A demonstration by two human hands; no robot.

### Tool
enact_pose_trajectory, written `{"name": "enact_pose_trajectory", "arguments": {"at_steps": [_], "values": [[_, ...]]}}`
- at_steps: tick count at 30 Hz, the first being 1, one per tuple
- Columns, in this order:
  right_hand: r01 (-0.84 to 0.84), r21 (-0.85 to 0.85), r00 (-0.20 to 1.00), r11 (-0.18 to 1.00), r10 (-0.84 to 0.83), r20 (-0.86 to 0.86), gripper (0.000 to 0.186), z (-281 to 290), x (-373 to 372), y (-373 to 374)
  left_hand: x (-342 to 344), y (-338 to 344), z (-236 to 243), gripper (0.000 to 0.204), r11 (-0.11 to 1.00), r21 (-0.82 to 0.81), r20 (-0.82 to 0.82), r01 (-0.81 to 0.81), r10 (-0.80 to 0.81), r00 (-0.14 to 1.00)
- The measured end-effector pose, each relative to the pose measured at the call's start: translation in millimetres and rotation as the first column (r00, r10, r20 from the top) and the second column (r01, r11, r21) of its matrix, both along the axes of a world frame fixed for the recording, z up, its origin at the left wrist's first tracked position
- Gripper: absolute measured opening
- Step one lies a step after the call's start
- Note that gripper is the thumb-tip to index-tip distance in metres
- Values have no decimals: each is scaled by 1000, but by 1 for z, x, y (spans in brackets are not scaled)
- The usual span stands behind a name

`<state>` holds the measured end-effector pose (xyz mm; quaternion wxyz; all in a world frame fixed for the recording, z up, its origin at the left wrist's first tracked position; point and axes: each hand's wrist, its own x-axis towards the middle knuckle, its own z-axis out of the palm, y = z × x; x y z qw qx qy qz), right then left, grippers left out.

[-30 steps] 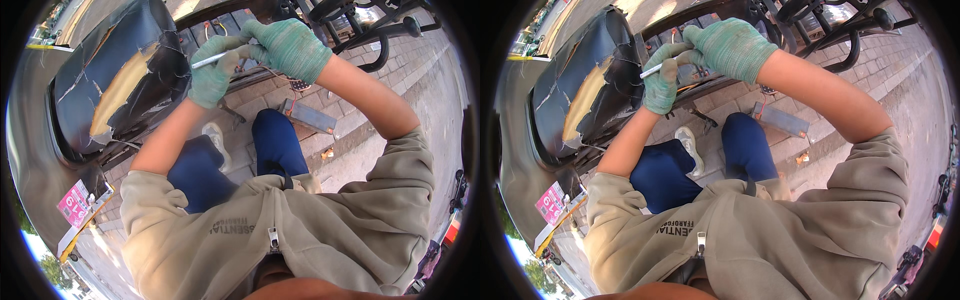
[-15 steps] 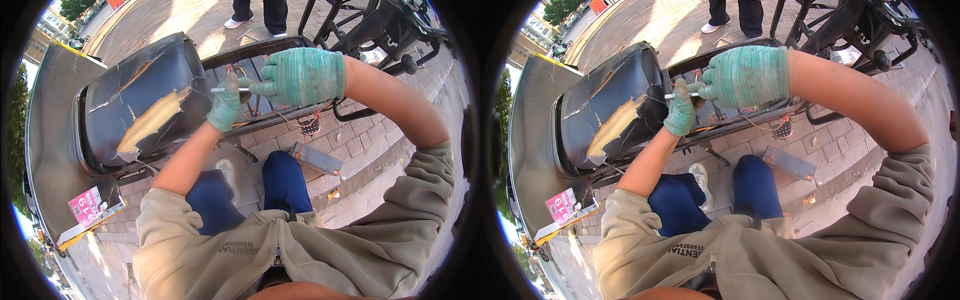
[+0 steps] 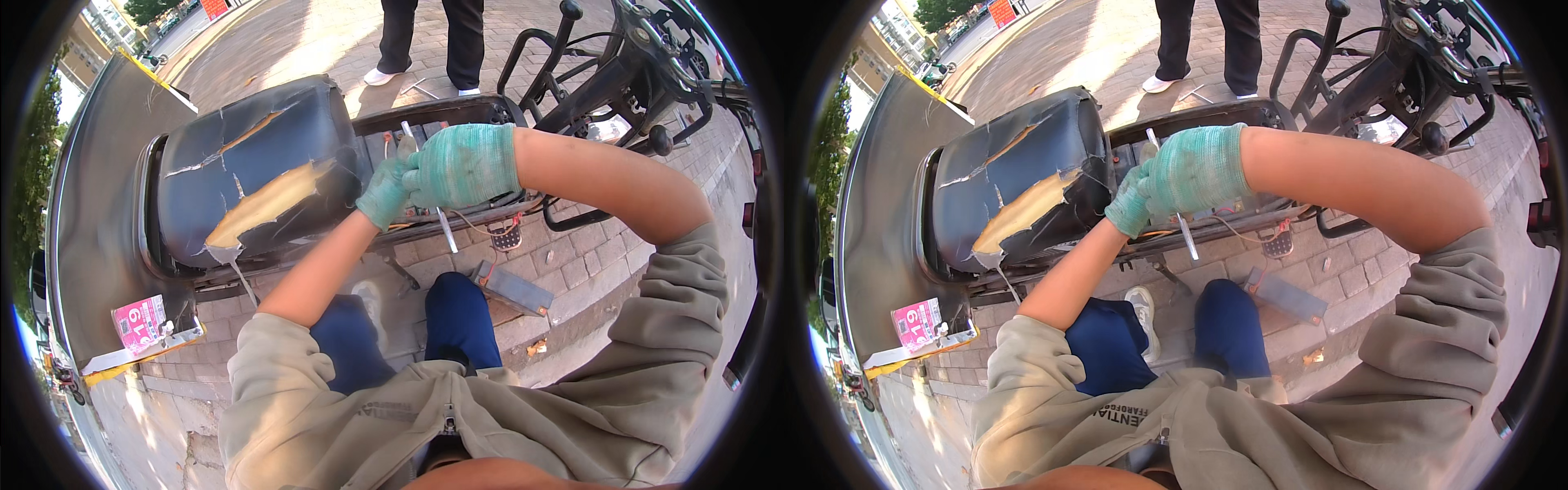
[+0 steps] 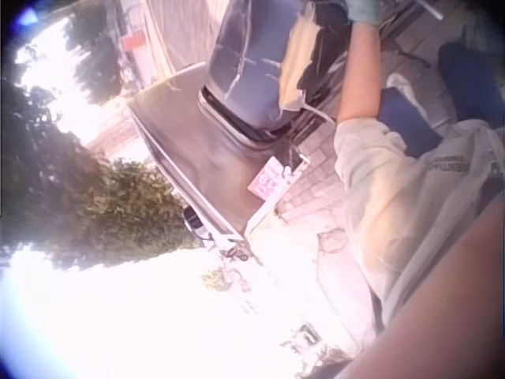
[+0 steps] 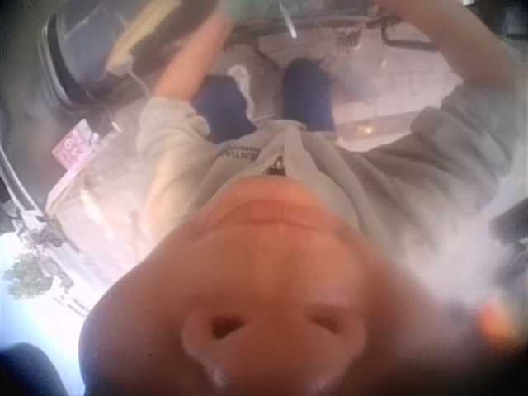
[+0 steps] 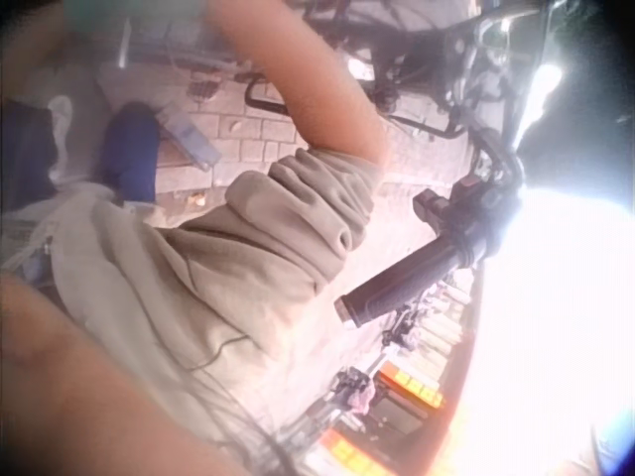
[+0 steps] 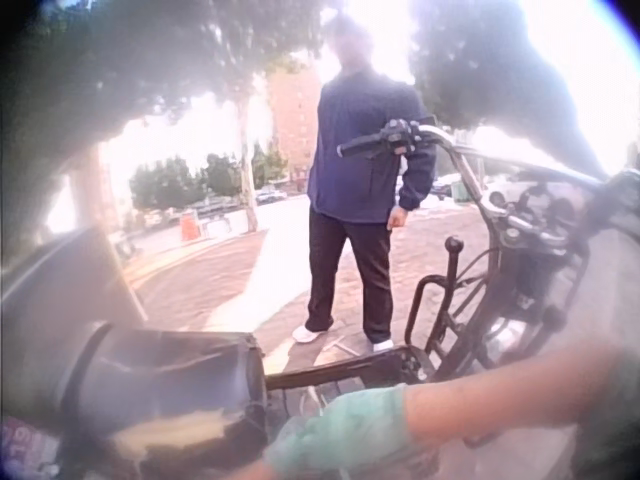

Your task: The person works on the exposed wiring and battery compartment of a scooter or e-bike. They use a screwdriver and pliers to strip wire insulation, connect wires to terminals, and secure a battery pack into the frame.

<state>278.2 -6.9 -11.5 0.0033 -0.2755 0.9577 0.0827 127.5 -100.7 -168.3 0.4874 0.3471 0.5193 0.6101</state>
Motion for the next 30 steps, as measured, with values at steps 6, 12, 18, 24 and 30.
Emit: {"name": "enact_pose_trajectory", "arguments": {"at_steps": [6,12,18,24,30], "values": [[182,-3,972,983,-179,152,30,12,6,-5,28,-63,68,75,981,-84,-684,-173,70,726],[87,14,992,996,-88,91,38,-4,-3,1,72,-89,104,42,993,-7,-959,-119,28,283],[337,-236,906,911,-382,-182,35,-39,11,-6,42,-86,87,38,999,-23,-998,40,-25,52],[167,-310,948,936,-239,-210,21,-30,13,25,22,-88,101,31,981,82,-995,175,90,-43],[284,-348,877,893,-389,-283,22,-41,29,16,29,-82,84,28,963,185,-974,197,206,-92]]}}
